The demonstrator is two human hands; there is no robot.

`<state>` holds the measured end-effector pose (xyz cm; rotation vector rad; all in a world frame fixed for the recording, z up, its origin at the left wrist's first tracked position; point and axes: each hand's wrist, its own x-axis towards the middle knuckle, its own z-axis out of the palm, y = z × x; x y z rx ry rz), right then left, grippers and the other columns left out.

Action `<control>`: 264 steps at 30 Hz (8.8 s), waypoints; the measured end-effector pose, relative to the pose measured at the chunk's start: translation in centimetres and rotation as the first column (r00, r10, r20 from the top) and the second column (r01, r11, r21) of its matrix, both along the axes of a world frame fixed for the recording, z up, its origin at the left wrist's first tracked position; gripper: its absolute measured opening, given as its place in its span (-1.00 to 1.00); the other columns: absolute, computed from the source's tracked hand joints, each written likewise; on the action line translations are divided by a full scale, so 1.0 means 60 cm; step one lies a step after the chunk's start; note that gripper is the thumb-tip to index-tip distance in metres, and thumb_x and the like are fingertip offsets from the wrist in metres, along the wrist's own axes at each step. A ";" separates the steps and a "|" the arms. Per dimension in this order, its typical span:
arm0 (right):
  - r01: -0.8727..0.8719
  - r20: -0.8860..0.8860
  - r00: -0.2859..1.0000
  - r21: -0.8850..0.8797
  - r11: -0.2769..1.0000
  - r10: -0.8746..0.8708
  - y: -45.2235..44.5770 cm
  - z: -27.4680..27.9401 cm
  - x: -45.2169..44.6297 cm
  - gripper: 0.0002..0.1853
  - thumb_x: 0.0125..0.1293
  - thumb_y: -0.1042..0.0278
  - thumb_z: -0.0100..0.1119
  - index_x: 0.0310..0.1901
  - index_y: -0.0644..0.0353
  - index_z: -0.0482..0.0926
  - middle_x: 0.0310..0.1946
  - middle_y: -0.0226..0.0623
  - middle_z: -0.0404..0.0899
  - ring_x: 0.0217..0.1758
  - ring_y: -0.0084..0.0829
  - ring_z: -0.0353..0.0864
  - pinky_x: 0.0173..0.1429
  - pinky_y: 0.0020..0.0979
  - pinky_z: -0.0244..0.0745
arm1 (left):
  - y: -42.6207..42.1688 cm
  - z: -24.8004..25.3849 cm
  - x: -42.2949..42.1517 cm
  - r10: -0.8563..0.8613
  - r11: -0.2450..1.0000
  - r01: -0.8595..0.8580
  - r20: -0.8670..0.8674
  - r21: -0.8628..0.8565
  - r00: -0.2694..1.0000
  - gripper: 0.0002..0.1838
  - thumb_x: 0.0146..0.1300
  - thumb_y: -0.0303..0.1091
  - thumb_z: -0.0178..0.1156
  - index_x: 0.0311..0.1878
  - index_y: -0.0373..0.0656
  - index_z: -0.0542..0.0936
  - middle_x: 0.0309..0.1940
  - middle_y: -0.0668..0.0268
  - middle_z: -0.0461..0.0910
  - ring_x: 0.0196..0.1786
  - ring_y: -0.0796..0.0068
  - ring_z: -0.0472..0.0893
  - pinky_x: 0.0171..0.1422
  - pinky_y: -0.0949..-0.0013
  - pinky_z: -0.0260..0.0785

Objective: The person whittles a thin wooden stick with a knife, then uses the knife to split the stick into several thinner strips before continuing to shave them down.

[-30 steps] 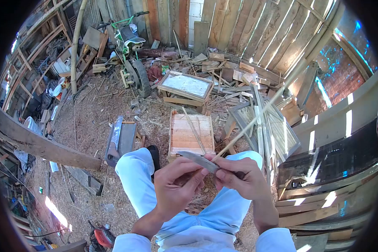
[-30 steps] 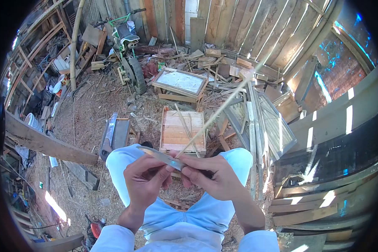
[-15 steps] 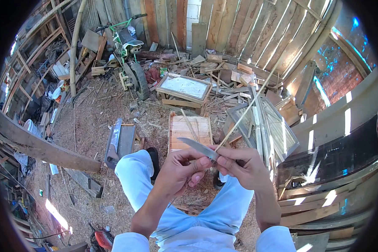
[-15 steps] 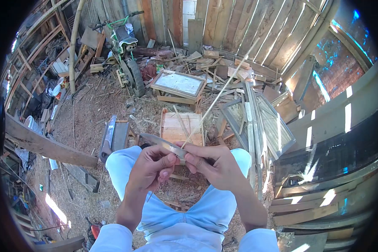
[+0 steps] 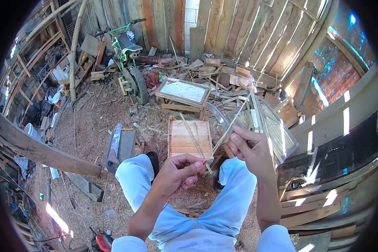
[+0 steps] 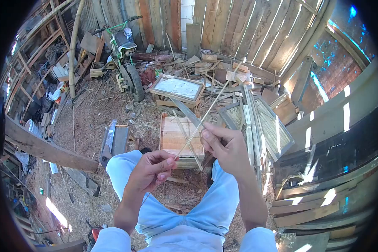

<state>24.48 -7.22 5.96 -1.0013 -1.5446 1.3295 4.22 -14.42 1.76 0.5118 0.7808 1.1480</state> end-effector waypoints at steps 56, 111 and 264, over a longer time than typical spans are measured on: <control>-0.258 -0.223 0.951 -0.193 0.947 0.214 -0.026 -0.021 -0.035 -0.73 0.42 0.39 0.05 0.05 0.32 0.56 -0.50 -0.45 0.51 -0.54 -0.75 0.34 -0.55 -0.67 0.19 | -0.006 0.023 -0.008 0.428 0.872 -0.105 -0.639 0.479 0.639 -0.86 0.28 -0.45 0.23 -0.16 -0.30 0.65 -0.48 0.37 0.66 -0.52 0.81 0.49 -0.48 0.66 0.24; -0.021 -0.166 0.986 -0.290 0.957 -0.029 0.040 -0.043 0.033 -0.60 0.41 0.38 0.04 0.25 0.27 0.39 -0.50 -0.44 0.49 -0.59 -0.75 0.31 -0.64 -0.71 0.15 | 0.001 -0.036 -0.052 0.437 0.887 -0.081 -0.768 0.455 0.468 -0.91 0.28 -0.47 0.18 -0.26 -0.32 0.59 -0.61 0.40 0.55 -0.58 0.76 0.43 -0.52 0.58 0.18; -0.157 -0.298 0.953 -0.356 0.921 0.047 0.022 -0.035 0.007 -0.68 0.40 0.44 0.05 0.14 0.30 0.48 -0.49 -0.42 0.47 -0.57 -0.72 0.28 -0.61 -0.71 0.15 | -0.027 0.022 -0.011 0.537 0.821 0.036 -0.791 0.570 0.293 -0.92 0.25 -0.47 0.21 -0.30 -0.29 0.55 -0.66 0.25 0.46 -0.60 0.55 0.37 -0.50 0.43 0.15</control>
